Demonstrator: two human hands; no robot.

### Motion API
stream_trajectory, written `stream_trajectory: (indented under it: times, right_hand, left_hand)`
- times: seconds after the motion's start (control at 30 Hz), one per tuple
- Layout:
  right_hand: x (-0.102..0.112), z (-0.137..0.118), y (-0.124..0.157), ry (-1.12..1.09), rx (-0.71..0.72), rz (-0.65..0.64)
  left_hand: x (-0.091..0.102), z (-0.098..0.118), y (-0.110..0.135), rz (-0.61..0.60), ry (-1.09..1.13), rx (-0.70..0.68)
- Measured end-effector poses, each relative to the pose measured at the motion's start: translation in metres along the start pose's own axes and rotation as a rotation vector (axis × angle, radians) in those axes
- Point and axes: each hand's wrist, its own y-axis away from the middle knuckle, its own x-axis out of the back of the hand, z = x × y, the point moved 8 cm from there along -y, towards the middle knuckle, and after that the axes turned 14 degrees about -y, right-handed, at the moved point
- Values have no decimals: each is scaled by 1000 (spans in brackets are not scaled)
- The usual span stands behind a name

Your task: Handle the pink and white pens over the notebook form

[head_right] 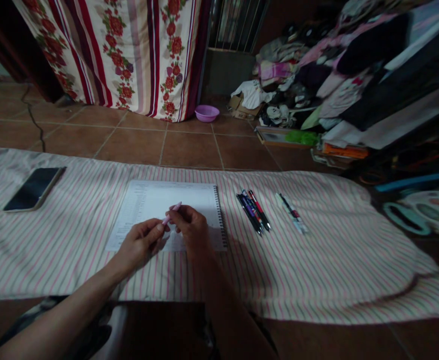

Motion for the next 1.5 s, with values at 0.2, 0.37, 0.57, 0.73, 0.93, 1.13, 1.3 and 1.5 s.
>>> stream_trajectory:
  times: [0.2,0.37,0.57,0.73,0.93,1.13,1.3,1.5]
  right_hand:
    - [-10,-1,5,-51,-77,-98]
    - [-3,0,4,-9,-21,0]
    - [0,-4,2,74,33,17]
    - [-6,-6,4,4,26,-15]
    - [-8,0,3,-130,-30,-57]
    - [-4,1,2,-287,-42,-28]
    - [6,3,2,-217,-48,72]
    - [10,7,2,-219,-90,131]
  left_hand:
    - [1,9,1,6,24,-31]
    - [3,5,1,35,-18,-9]
    - [1,4,0,31,3,-1]
    - [5,3,2,55,-112,-28]
    - [-2,-1,1,-5,-16,4]
    - [3,0,1,47,-57,5]
    - [8,6,5,103,-316,-76]
    - [15,16,11,261,-614,-167]
